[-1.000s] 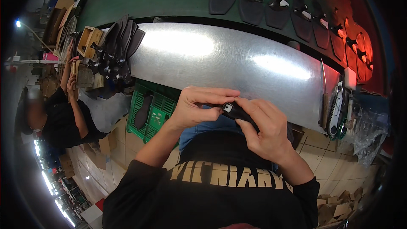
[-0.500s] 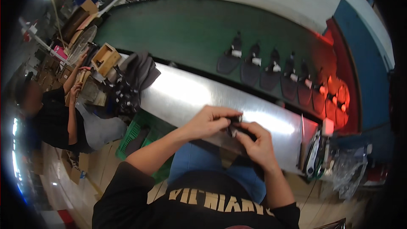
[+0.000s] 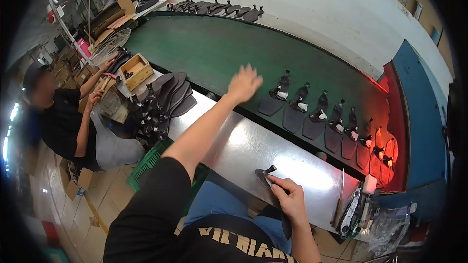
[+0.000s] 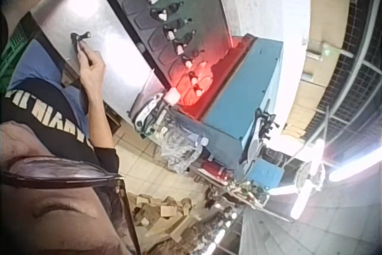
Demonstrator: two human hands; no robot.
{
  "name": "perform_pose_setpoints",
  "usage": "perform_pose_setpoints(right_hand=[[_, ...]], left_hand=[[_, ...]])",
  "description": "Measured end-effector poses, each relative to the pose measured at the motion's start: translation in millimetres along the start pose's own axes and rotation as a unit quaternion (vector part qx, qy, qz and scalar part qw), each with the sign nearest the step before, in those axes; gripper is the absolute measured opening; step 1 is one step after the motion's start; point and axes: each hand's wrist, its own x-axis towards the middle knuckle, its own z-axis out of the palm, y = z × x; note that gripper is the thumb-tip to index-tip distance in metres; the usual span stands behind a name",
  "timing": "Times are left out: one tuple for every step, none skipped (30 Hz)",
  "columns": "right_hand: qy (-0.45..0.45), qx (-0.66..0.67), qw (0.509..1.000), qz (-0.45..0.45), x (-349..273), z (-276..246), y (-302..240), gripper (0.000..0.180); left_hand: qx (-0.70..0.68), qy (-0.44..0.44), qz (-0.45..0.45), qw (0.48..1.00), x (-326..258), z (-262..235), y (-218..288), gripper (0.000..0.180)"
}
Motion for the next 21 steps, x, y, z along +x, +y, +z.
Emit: perform_pose_setpoints(right_hand=[[0.000, 0.002, 1.000, -0.003, -1, -1, 0, 0.028], [-0.002, 0.004, 1.000, -0.006, -3, -1, -2, 0.028], [0.009, 0.004, 1.000, -0.003, -6, -6, -1, 0.028], [0.015, 0.009, 1.000, 0.007, -6, -9, -1, 0.028], [0.014, 0.015, 1.000, 0.019, -7, -11, -2, 0.028], [-0.007, 0.024, 0.999, 0.022, -6, -9, -5, 0.028], [-0.013, 0.033, 0.999, 0.021, -5, -6, -6, 0.027], [-0.018, 0.042, 0.999, 0.020, -3, -2, -5, 0.027], [-0.022, 0.053, 0.998, 0.020, -3, -1, -5, 0.027], [-0.017, 0.054, 0.998, 0.008, -3, -1, -10, 0.027], [-0.011, 0.056, 0.998, -0.003, -1, -2, -17, 0.027], [0.011, 0.061, 0.998, 0.002, -2, -1, -17, 0.027], [0.026, 0.069, 0.997, -0.017, -2, -3, -15, 0.027], [0.031, 0.073, 0.996, -0.031, -4, -6, -15, 0.027], [0.030, 0.054, 0.998, -0.019, -6, -10, -23, 0.028], [0.036, 0.053, 0.997, -0.042, -7, -12, -22, 0.028], [0.040, 0.050, 0.995, -0.074, -8, -12, -20, 0.029], [0.036, 0.047, 0.996, -0.065, -12, -12, -19, 0.029], [0.029, 0.046, 0.997, -0.061, -15, -12, -23, 0.029], [0.021, 0.045, 0.997, -0.058, -17, -10, -26, 0.030], [0.022, 0.032, 0.997, -0.066, -19, -8, -27, 0.030]], left_hand=[[0.032, -0.246, 0.007, 0.969, -12, 9, 3, 0.053], [0.034, -0.264, 0.021, 0.964, -9, 13, -2, 0.054], [0.027, -0.286, 0.048, 0.957, 2, 0, 13, 0.056], [0.036, -0.246, 0.089, 0.965, 12, -17, 20, 0.058], [0.045, -0.208, 0.122, 0.969, 18, -25, 20, 0.061], [-0.097, -0.064, -0.002, 0.993, 17, -19, 0, 0.064], [-0.049, -0.139, 0.003, 0.989, 10, -11, -5, 0.065], [-0.001, -0.213, 0.008, 0.977, -1, -1, -8, 0.066], [0.047, -0.286, 0.015, 0.957, -12, 0, -5, 0.066], [0.100, -0.229, 0.068, 0.966, -21, -1, -5, 0.066], [0.003, -0.224, 0.040, 0.974, -15, -7, -12, 0.065], [-0.102, -0.233, 0.022, 0.967, -4, -16, -7, 0.063], [-0.202, -0.250, -0.009, 0.947, -10, -27, -2, 0.062], [-0.298, -0.223, -0.032, 0.927, -25, -43, 11, 0.059], [-0.393, -0.195, -0.063, 0.897, -43, -63, 25, 0.057], [-0.451, -0.238, -0.079, 0.857, -64, -82, 40, 0.055], [-0.504, -0.271, -0.096, 0.815, -87, -99, 53, 0.054], [-0.512, -0.339, -0.095, 0.784, -111, -107, 65, 0.052], [-0.516, -0.401, -0.094, 0.751, -134, -116, 76, 0.051], [-0.515, -0.434, -0.104, 0.731, -155, -122, 86, 0.052], [-0.514, -0.466, -0.115, 0.711, -172, -124, 95, 0.053]])
